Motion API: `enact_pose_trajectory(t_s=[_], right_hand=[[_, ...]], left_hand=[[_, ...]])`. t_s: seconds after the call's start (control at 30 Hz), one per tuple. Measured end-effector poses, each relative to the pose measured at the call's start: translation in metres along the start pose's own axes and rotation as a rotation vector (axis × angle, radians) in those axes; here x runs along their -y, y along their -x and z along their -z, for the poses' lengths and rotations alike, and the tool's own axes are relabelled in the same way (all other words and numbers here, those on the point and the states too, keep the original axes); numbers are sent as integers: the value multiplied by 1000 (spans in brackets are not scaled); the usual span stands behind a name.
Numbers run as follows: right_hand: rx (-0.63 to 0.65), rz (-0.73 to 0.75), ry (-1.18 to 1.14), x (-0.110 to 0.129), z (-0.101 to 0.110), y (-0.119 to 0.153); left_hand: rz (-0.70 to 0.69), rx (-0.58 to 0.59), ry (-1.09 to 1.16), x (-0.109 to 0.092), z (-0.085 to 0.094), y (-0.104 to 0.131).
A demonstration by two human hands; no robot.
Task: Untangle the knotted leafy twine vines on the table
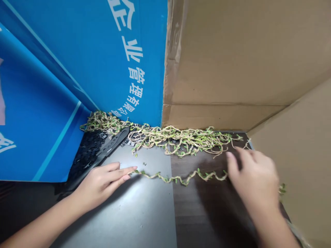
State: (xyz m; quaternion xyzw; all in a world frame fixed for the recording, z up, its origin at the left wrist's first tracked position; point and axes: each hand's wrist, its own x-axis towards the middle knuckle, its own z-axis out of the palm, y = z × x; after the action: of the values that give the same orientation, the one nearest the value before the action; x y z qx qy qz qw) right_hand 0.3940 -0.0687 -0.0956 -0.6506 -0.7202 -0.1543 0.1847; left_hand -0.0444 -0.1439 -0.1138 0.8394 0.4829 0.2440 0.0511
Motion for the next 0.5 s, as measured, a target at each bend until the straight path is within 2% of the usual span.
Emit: enact_pose_trajectory(t_s=[0.03,0.07,0.17,0.23,0.27,0.33,0.37,0.4,0.5], right_hand=[[-4,84,-212,32,3,-1],[77,144,-469,63,4,0],[521,223,-1109,145,-3,8],[822,168,-1394,184,-13,16],[938,91,-1468,198,-18,18],[1128,57,-1471,212,-25,20],[1147,97,-1412,212,-28,18],[1131,167,-1322,210,-28,15],[955,361,-979,190,-25,3]], left_hand=[[-10,2,2,-3,-2,-1],[-20,2,4,-6,-3,-1],[-57,1,1,-15,-8,-2],[-53,16,16,-17,-10,-2],[-32,31,37,-17,-10,-1],[32,72,89,-16,-10,0],[61,95,106,-15,-10,0],[83,123,115,-14,-11,0],[131,225,132,-12,-12,0]])
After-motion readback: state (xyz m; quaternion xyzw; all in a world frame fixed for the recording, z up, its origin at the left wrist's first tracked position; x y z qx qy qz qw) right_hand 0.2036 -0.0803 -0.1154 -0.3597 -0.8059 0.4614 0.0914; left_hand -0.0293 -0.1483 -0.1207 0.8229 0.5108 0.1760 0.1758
